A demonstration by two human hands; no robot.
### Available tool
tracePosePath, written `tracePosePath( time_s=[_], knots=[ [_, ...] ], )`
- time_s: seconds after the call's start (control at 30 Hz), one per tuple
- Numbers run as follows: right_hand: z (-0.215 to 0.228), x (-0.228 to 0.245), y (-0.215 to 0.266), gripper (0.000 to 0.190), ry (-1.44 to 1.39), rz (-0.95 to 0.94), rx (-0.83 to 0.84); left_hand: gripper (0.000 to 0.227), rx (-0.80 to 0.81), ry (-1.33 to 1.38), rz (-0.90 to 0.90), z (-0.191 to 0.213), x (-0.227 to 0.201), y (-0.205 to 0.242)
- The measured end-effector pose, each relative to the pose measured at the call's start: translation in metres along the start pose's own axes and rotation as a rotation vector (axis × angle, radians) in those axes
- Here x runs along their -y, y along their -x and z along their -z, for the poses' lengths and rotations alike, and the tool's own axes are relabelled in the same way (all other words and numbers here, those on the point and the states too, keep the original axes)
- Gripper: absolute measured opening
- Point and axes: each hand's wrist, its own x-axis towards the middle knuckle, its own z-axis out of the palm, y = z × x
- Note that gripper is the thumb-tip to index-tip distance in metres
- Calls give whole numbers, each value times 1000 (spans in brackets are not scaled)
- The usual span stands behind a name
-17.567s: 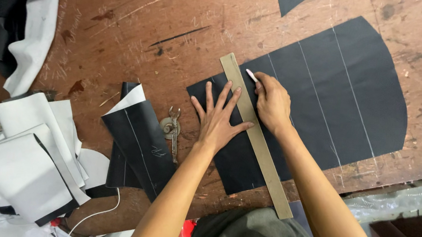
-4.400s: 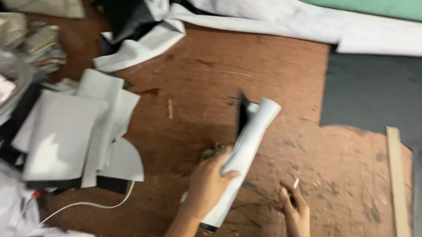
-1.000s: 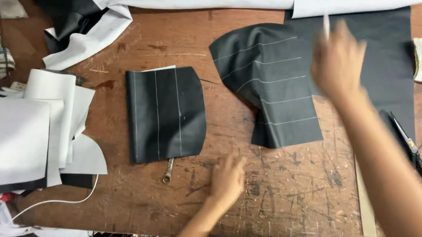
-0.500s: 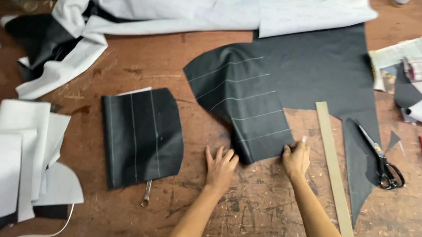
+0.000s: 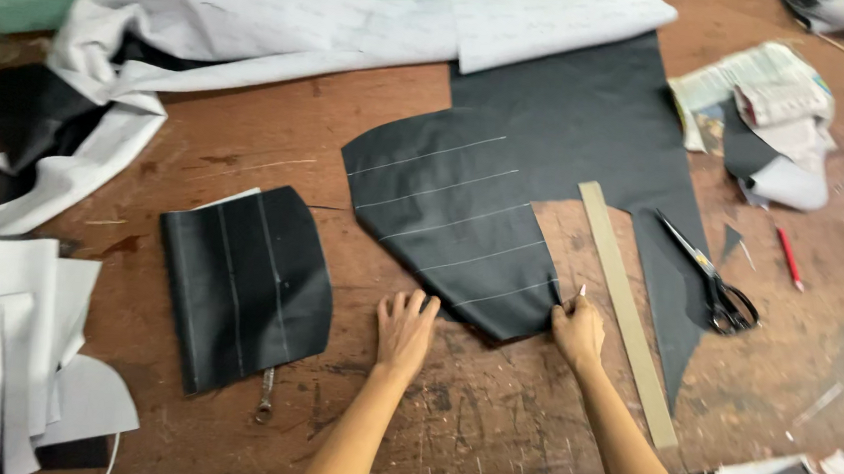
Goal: The person marks lines on black upholstery material using a straight edge and a white marker, aligns several templates on the material to trace patterns, and then cuts the shapes out using shears.
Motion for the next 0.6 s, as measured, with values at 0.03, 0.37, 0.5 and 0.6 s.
tracePosePath(
  time_s=[0.03, 0.37, 0.5, 0.6],
  knots=[
    [7, -8, 7, 24, -16, -5, -24, 34, -3, -38, -1, 2, -7, -2],
    [26, -19, 31, 42, -47, 87, -148, 43, 289, -154, -76, 67, -4, 25],
    [38, -11, 92, 21, 67, 45, 64, 24, 440, -10, 79, 92, 21, 114],
    [70, 10, 118, 43, -40, 22, 77, 30, 151, 110, 11, 92, 15, 115]
  ],
)
